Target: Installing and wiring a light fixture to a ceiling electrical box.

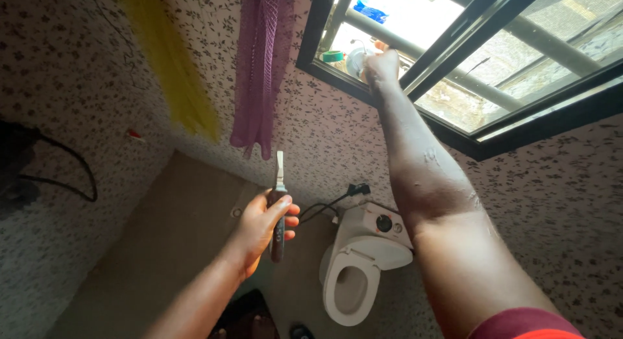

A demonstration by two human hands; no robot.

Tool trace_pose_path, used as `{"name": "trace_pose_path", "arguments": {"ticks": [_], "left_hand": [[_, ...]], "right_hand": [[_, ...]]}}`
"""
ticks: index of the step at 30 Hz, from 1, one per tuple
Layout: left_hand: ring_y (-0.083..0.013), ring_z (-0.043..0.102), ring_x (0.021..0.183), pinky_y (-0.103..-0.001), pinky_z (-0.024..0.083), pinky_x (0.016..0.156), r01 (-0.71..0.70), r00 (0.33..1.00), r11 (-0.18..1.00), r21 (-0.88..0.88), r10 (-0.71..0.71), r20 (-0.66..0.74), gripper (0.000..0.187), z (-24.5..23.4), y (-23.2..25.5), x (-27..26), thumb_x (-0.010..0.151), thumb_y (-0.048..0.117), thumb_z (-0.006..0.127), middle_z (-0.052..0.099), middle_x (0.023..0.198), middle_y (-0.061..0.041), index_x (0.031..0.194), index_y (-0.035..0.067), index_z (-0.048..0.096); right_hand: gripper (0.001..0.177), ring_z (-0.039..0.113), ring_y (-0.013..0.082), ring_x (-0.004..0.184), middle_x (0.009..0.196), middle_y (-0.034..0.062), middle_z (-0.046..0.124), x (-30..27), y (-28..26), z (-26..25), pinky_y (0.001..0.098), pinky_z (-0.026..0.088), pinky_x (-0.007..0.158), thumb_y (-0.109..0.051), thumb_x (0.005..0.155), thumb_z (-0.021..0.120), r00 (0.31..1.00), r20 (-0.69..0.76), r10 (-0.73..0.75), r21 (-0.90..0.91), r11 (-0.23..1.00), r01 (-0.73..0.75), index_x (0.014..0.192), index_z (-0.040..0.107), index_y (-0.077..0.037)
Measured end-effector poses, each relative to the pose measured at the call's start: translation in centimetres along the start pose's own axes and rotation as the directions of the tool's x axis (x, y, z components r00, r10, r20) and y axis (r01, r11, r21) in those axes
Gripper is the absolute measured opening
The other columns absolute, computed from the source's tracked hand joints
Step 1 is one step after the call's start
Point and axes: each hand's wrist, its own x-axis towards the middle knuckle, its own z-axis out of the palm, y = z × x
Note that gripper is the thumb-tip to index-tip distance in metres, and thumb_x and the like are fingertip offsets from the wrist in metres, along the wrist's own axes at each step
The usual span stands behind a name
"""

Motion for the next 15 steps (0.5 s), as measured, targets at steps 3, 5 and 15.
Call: {"name": "trace_pose_path", "arguments": {"ticks": [3,5,15], "left_hand": [[-0.0151,0.067,0.086,-0.034,0.060,0.071,0.027,1.000,1.000,-0.008,-0.027,-0.004,0.028,-0.4,-1.0,-0.3,0.095,0.033,0.062,0.070,0.097,-0.006,0.108,0.009,0.063],[-0.0150,0.067,0.086,-0.034,0.060,0.071,0.044,0.999,0.999,-0.007,-0.044,-0.008,0.028,-0.7,-1.5,-0.7,0.095,0.033,0.062,0.070,0.097,-0.005,0.109,0.009,0.063],[-0.0155,0.069,0.088,-0.035,0.061,0.073,0.089,0.995,0.996,-0.034,-0.090,-0.047,0.034,-2.8,-4.6,-2.2,0.096,0.035,0.062,0.072,0.100,-0.007,0.113,0.006,0.063]], "right_hand": [[0.054,0.072,0.0235,0.102,0.124,0.0176,0.067,-0.9,-1.8,-0.1,0.0322,0.062,0.077,0.006,0.082,0.058,0.992,-0.044,0.121,0.041,0.992,-0.119,0.136,0.055,-0.003],[0.054,0.072,0.0224,0.101,0.124,0.0158,0.065,-1.1,-2.2,-0.1,0.0328,0.064,0.075,0.005,0.081,0.057,0.976,-0.061,0.208,0.110,0.974,-0.200,0.134,0.055,-0.005],[0.034,0.073,0.0267,0.097,0.112,0.0171,0.066,1.2,0.4,0.1,0.0368,0.066,0.074,-0.004,0.088,0.062,0.958,-0.186,0.219,0.442,0.889,-0.117,0.121,0.056,0.001]]}}
